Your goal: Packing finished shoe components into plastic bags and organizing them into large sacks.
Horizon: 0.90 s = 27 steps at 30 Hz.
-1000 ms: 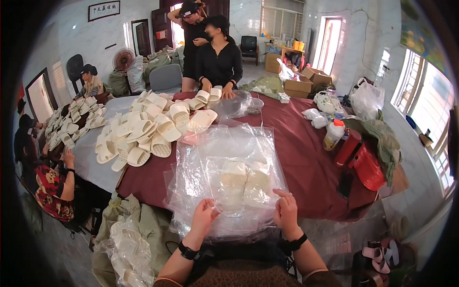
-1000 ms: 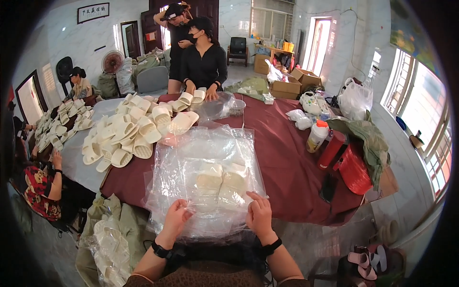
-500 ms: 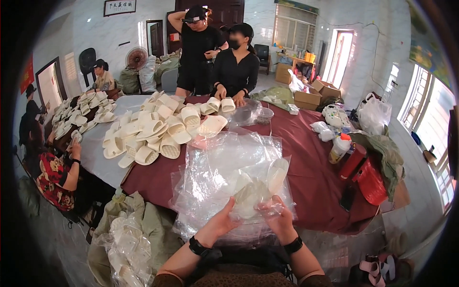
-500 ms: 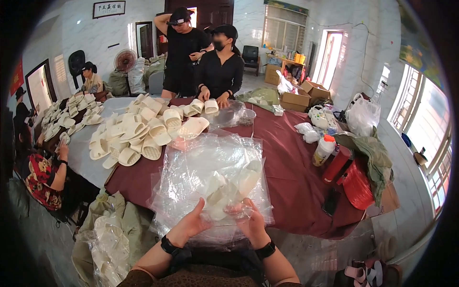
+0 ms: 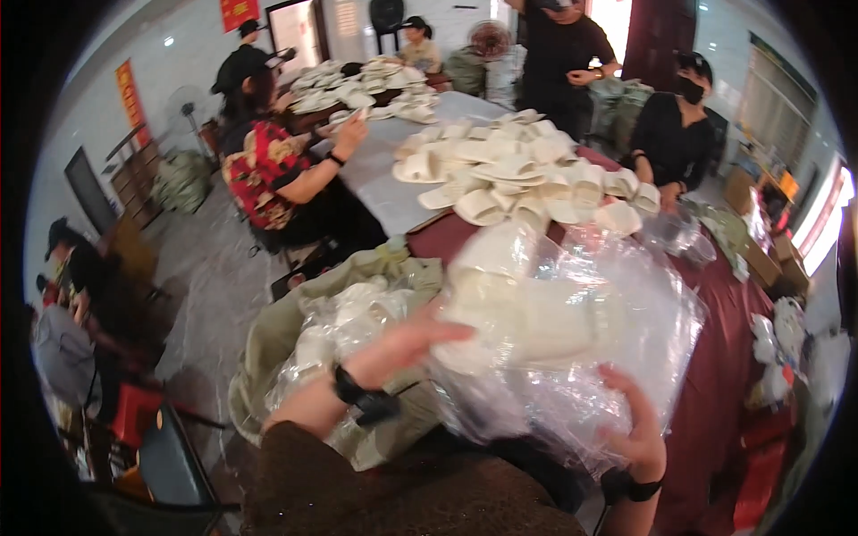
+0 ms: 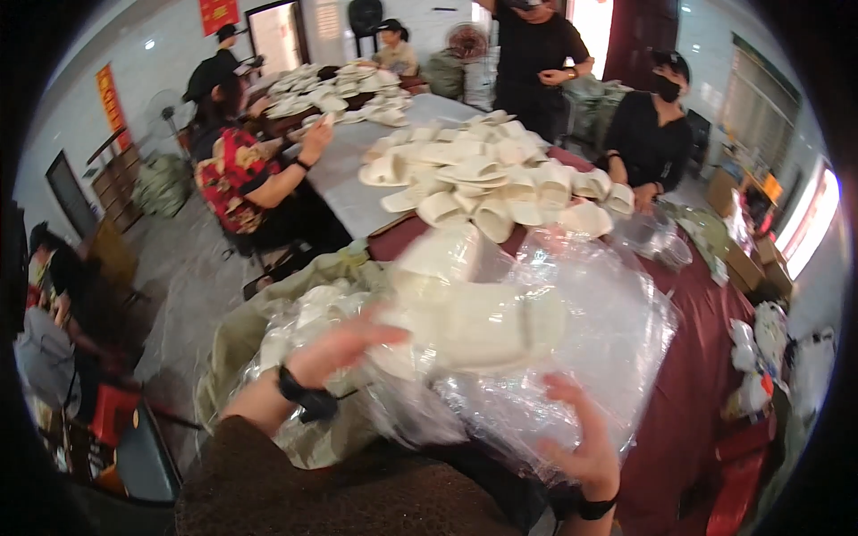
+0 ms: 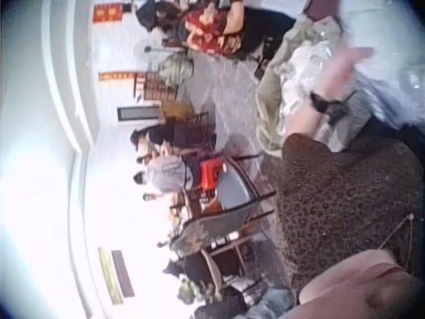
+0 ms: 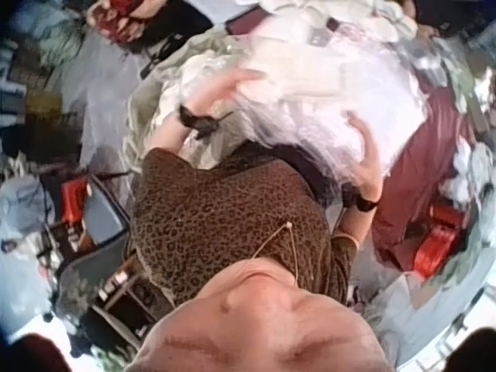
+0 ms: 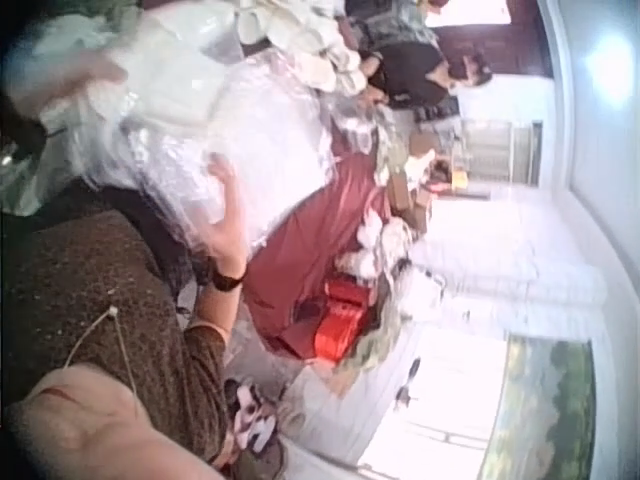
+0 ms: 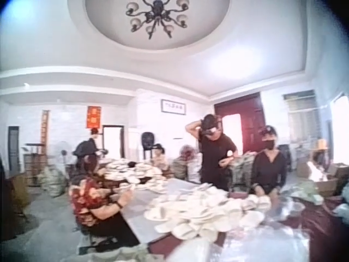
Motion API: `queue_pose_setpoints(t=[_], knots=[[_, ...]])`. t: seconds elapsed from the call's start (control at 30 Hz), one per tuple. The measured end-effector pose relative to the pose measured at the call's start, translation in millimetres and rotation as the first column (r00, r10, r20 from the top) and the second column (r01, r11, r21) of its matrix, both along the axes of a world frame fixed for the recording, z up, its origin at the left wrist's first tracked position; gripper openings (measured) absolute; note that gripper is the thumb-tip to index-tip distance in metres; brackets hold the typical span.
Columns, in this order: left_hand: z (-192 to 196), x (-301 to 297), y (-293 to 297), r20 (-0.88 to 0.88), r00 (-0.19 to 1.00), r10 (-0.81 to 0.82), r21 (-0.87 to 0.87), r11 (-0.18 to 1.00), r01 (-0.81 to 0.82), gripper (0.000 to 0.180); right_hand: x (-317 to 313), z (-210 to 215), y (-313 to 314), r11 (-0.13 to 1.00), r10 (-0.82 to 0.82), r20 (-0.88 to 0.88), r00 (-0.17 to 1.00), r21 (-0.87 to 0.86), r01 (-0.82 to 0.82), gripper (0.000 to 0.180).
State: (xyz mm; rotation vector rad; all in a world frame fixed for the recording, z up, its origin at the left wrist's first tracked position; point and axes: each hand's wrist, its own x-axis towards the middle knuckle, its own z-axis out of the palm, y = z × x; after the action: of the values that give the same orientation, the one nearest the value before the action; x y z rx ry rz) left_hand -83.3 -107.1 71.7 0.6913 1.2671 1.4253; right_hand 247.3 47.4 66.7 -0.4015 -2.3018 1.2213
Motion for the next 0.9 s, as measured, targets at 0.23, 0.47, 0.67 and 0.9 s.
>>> queue_pose_setpoints(t=[0.23, 0.47, 0.67, 0.9], knots=[[-19.5, -168.8, -183.6, -0.631, 0.703, 0.328, -0.108, 0.860, -0.499, 0.070, 29.0, -104.7, 93.6, 0.821, -0.543, 0.144, 0.827, 0.298, 0.487, 0.049], [-243.9, -161.5, -273.1, -0.727, 0.684, 0.067, -0.355, 0.816, -0.456, 0.029, 5.9, -114.2, 63.6, 0.799, -0.582, 0.358, 0.730, 0.417, 0.433, 0.046], [-166.5, -144.3, -198.1, -0.703, 0.301, -0.645, -0.495, 0.140, -0.857, 0.123, 24.8, -110.2, 62.0, 0.772, -0.628, 0.362, 0.689, 0.402, 0.492, 0.043], [17.6, -46.7, -39.9, -0.998, -0.048, 0.032, 0.042, 0.975, -0.219, 0.080, 21.1, -133.6, 70.8, 0.736, -0.641, 0.306, 0.704, 0.504, 0.451, 0.047]])
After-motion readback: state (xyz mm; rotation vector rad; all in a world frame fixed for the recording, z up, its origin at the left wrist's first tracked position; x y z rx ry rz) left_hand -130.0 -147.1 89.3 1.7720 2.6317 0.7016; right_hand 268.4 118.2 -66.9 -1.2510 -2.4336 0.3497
